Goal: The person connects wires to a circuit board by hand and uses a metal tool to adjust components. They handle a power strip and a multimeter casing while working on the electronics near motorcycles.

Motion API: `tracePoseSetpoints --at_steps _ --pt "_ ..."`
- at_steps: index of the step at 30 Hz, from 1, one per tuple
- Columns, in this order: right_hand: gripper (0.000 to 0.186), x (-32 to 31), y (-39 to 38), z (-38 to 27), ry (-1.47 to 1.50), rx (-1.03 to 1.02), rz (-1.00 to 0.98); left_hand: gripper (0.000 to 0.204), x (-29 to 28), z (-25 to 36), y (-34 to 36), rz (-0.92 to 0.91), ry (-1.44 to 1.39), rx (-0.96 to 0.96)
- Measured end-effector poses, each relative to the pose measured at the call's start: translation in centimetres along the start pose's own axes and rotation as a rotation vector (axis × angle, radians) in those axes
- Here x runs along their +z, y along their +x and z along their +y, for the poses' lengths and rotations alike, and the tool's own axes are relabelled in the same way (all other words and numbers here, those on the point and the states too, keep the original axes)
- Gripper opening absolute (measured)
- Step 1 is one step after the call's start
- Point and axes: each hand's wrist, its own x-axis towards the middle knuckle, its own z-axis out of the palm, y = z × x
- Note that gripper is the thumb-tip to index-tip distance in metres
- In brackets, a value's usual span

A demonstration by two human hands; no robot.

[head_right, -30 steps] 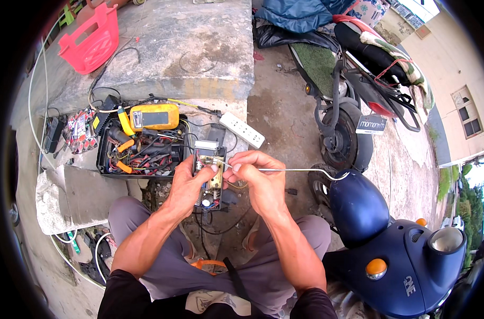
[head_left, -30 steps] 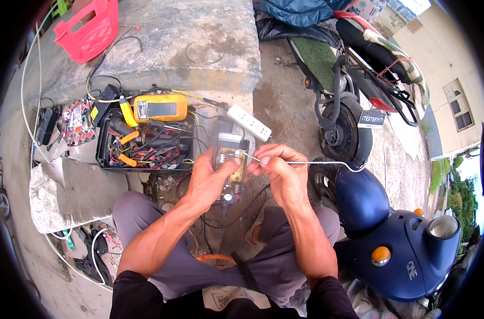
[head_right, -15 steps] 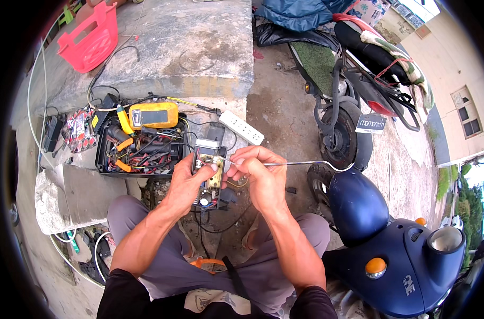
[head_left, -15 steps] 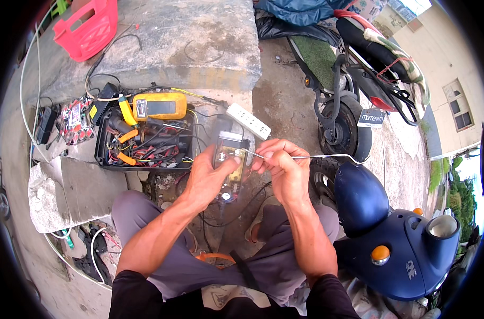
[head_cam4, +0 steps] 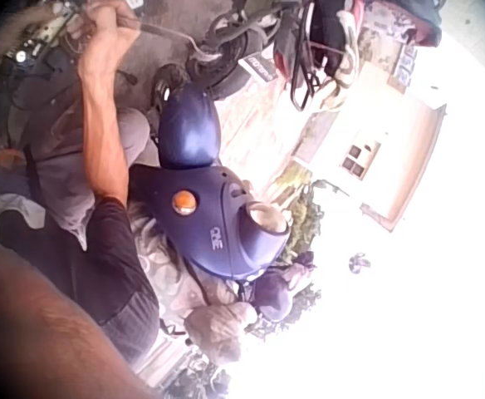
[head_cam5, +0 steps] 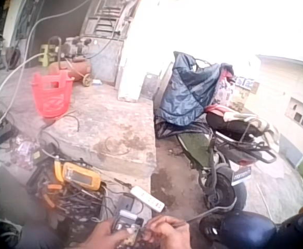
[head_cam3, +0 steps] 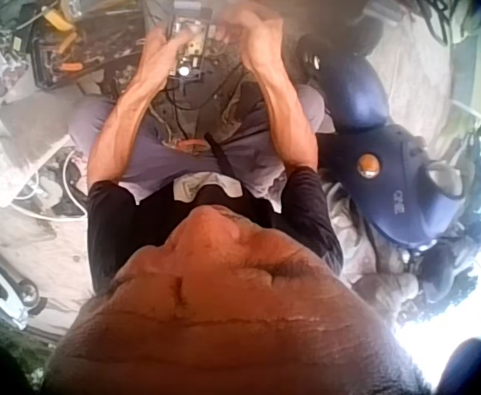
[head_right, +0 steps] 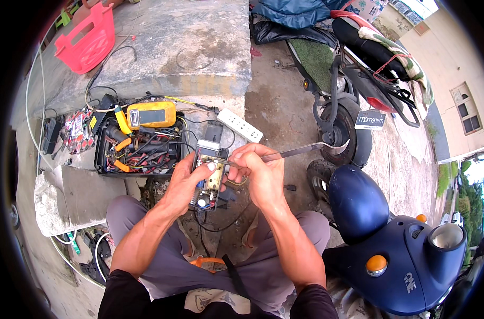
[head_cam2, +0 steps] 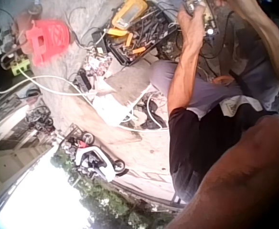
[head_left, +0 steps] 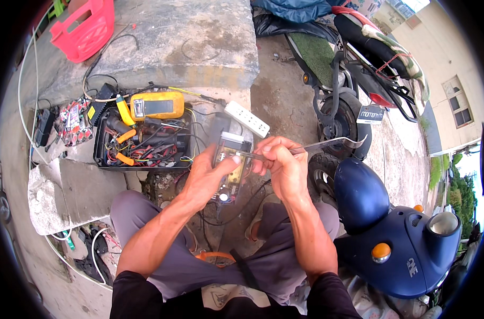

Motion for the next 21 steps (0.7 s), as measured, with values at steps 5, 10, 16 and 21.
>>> tracePoseSetpoints --at_steps 5,10,16,21 --pt "0.013 0.22 -0.08 -0.23 -0.100 -0.020 0.028 0.052 -0.06 0.06 0.06 0.003 -0.087 -0.069" --pt "0.013 0.44 -0.25 -0.08 -0.184 -0.044 0.029 0.052 0.07 -0.50 0.26 0.040 -0.067 -0.049" --pt "0.014 0.53 -0.23 -0.11 -0.219 -0.036 0.031 0.051 0.19 -0.66 0.26 0.059 -0.031 -0.044" --pt "0.015 0.62 -0.26 0.04 -0.221 -0.053 0.034 0.049 0.65 0.18 -0.05 0.077 -0.045 -0.091"
